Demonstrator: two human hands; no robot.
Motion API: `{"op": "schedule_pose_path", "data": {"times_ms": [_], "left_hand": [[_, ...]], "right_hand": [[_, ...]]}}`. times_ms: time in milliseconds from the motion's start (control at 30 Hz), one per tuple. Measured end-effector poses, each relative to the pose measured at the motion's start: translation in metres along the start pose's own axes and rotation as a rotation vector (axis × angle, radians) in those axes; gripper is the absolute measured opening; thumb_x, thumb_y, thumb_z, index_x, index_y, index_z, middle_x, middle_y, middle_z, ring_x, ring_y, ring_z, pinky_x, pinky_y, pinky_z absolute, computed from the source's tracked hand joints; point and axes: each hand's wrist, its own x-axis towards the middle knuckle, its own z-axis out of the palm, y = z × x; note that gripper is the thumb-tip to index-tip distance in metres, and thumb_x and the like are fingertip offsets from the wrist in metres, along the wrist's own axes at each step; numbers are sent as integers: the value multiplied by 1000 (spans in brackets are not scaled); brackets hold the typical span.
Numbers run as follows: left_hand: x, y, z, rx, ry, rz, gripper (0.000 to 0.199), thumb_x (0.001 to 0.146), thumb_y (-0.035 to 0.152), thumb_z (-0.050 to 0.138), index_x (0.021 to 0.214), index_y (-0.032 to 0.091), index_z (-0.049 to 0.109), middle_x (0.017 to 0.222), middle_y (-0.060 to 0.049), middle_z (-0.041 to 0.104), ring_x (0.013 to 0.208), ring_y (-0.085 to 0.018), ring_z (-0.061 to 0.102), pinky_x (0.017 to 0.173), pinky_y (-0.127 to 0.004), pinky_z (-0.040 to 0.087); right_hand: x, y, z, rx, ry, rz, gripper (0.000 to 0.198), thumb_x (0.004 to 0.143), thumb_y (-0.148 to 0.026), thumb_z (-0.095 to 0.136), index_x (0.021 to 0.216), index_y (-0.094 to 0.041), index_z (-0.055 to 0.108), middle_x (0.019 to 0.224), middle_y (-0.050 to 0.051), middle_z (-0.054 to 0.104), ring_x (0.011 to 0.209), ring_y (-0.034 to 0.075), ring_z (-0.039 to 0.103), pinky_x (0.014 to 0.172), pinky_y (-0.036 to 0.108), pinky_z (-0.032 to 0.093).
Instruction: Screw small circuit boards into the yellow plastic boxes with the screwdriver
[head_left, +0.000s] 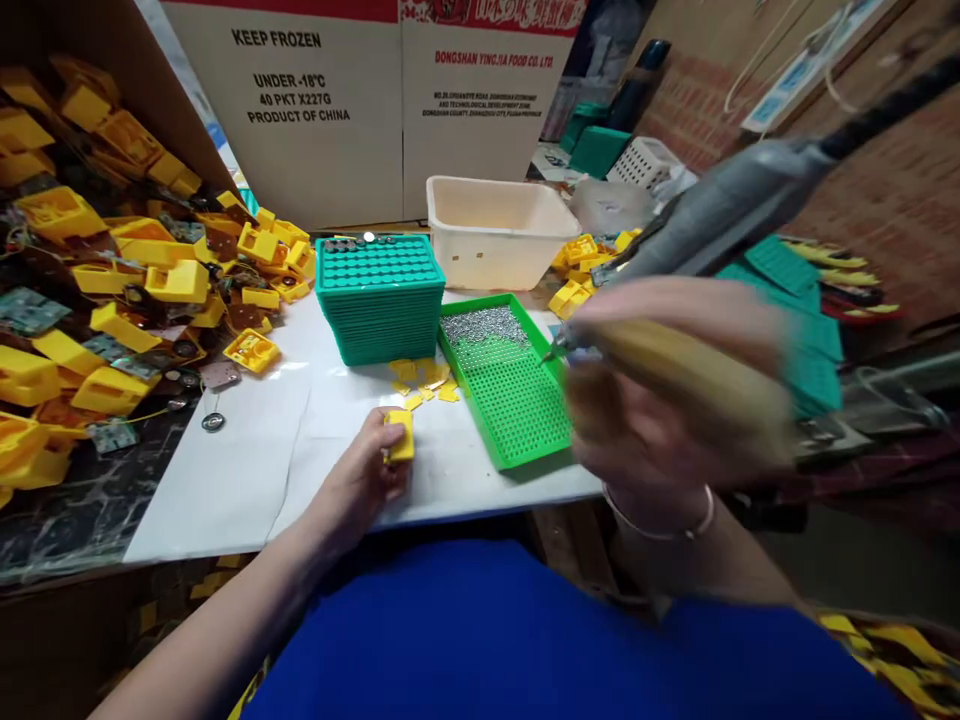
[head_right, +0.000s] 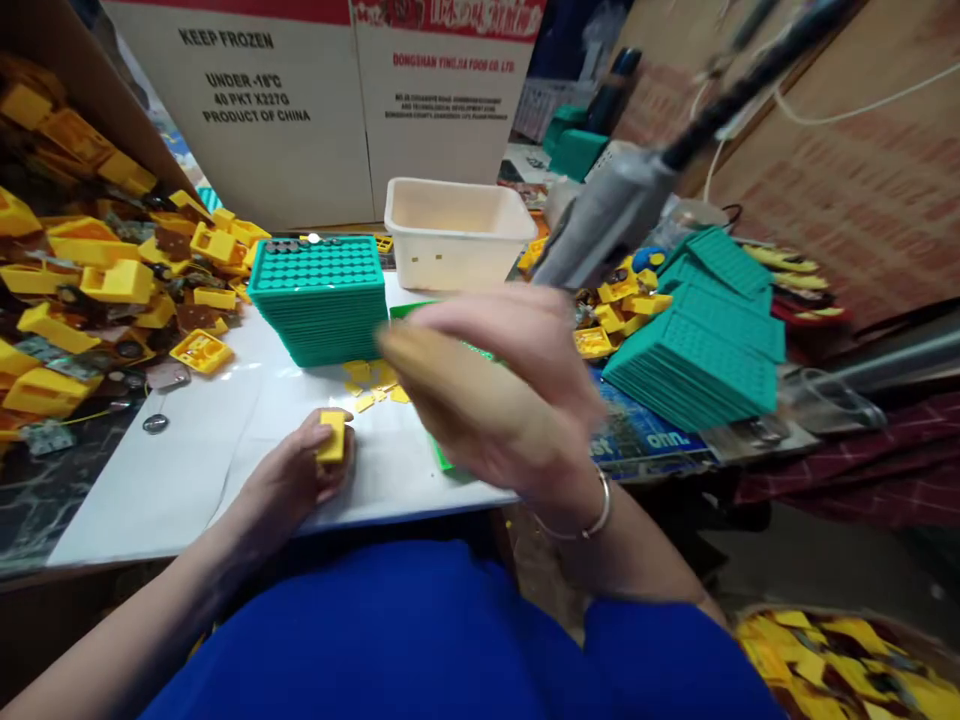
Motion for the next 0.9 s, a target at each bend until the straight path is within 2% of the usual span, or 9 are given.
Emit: {"op": "schedule_pose_path", "data": {"times_ms": [33,100,200,267,467,567,700,800,900], "left_hand": [[0,0,-1,14,-35,-8,36,71,35,75,97,18,58,67,5,53,49,-6,46,40,-16,38],[1,0,-3,33,-65,-12,44,71,32,78,108,18,58,77,1,62,63,-12,61,53,-22,51],[1,3,-5,-1,-50,-11,50,72,29,79,114,16,55,95,-8,70,88,-24,71,78,-35,58],[0,4,-8,-39,-39,-9,46,73,27,78,111,14,56,103,-12,71,94,-26,71,85,-37,56],[-1,2,-17,-127,-62,-29,36,79,26,70,109,13,56,109,-16,71,104,-30,69,88,-39,56],[-2,1,-18,-139,-84,-35,31,82,28,67,107,14,56,105,-15,72,104,-30,70,88,-40,55],[-7,0,-19,-164,-61,10,31,78,20,67,106,18,54,104,-11,73,104,-28,70,97,-45,51],[-11,-2,-18,-161,-30,93,42,70,10,67,108,19,52,105,-7,72,106,-26,69,104,-45,45],[-12,-10,-14,-160,-9,184,50,68,9,68,113,23,50,107,-3,70,109,-22,66,106,-42,44]], "right_hand": [[8,-3,8,31,-23,-97,15,89,-42,58,95,-34,69,88,-2,73,85,14,68,81,34,56],[31,0,36,65,-224,-199,18,92,-21,55,99,-21,71,90,3,73,85,15,68,79,32,56],[75,26,89,-22,-488,-161,19,87,-13,58,94,-20,74,90,4,73,85,17,65,81,34,53],[98,44,121,-89,-597,-133,19,82,-10,62,88,-22,75,87,4,73,84,18,64,81,35,51],[117,65,168,-201,-715,-125,14,72,-9,69,73,-23,73,73,4,70,76,21,60,74,37,47],[117,62,168,-209,-695,-114,16,73,-8,67,68,-23,67,70,4,68,78,22,59,74,37,45],[108,36,140,-103,-624,-39,19,80,-9,61,69,-24,60,78,4,68,79,20,60,77,37,45],[71,6,109,218,-572,67,10,87,-18,60,78,-23,60,82,2,68,78,16,60,76,34,46],[11,-21,87,565,-616,296,5,88,-20,59,83,-18,61,83,0,68,77,12,60,72,28,48]]}}
